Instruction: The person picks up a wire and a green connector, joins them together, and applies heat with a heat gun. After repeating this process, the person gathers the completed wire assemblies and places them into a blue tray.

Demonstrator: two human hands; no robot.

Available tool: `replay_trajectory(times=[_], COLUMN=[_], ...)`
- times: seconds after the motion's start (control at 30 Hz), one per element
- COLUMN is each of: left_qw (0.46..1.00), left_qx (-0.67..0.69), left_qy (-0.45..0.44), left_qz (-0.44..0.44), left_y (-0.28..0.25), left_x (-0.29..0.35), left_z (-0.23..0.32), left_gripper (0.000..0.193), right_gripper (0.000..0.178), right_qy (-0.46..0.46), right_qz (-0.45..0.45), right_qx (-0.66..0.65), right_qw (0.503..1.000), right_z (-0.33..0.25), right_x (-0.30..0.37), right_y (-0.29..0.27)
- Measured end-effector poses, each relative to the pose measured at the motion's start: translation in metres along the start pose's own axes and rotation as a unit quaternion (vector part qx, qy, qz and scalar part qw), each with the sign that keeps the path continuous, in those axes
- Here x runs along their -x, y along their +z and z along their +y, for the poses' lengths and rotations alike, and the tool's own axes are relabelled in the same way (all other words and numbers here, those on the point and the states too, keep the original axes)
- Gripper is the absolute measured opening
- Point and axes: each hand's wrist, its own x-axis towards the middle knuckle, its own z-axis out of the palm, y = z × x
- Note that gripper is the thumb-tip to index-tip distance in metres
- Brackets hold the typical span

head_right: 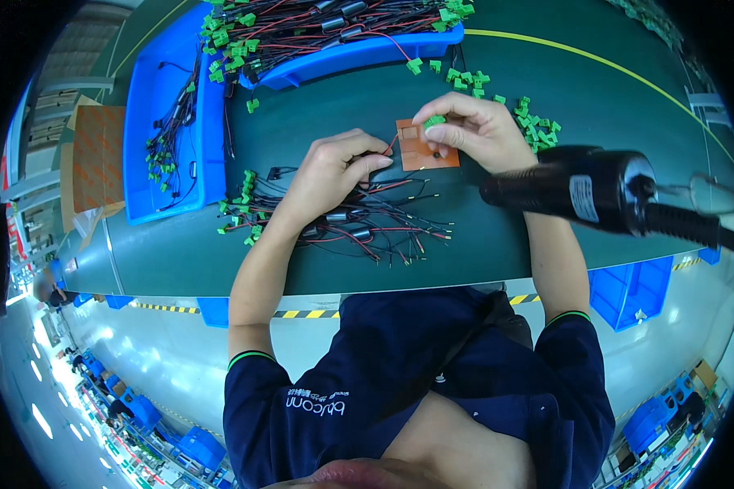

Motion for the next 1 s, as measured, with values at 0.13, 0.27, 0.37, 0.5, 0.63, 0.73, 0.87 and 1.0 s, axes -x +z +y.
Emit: replay_trajectory(times=[0.13, 0.27, 0.37, 0.5, 0.63, 0.73, 0.87, 1.0], left_qw=[0.987, 0.988, 0.991, 0.970, 0.973, 0.979, 0.985, 0.984], left_qx=[0.135, 0.128, 0.120, 0.228, 0.210, 0.181, 0.149, 0.151], left_qy=[-0.087, -0.079, -0.044, -0.064, -0.089, -0.088, -0.072, -0.075], left_qz=[0.016, 0.026, 0.037, 0.056, 0.023, 0.028, 0.052, 0.057], left_y=[0.001, -0.002, 0.004, 0.011, 0.005, 0.004, 0.008, 0.008], left_x=[0.001, -0.001, -0.004, -0.007, -0.003, -0.001, -0.001, -0.002], left_z=[0.001, 0.002, -0.003, 0.005, 0.005, 0.004, 0.001, 0.001], left_gripper=[0.018, 0.019, 0.018, 0.017, 0.016, 0.014, 0.012, 0.011], right_gripper=[0.020, 0.022, 0.025, 0.032, 0.034, 0.031, 0.030, 0.030], right_qy=[-0.013, 0.007, -0.005, -0.028, -0.052, 0.006, -0.051, -0.052], right_qz=[0.064, 0.064, 0.087, 0.075, 0.059, 0.090, 0.075, 0.096], right_qx=[-0.004, 0.032, 0.062, 0.026, 0.003, -0.008, 0.077, 0.092], right_qw=[0.998, 0.997, 0.994, 0.996, 0.997, 0.996, 0.993, 0.990], right_z=[0.002, 0.004, 0.010, 0.019, 0.028, 0.016, 0.021, 0.026], right_x=[0.006, 0.008, 0.004, 0.003, 0.000, 0.001, 0.000, 0.003], right_y=[0.017, 0.019, 0.025, 0.020, 0.017, 0.026, 0.023, 0.022])
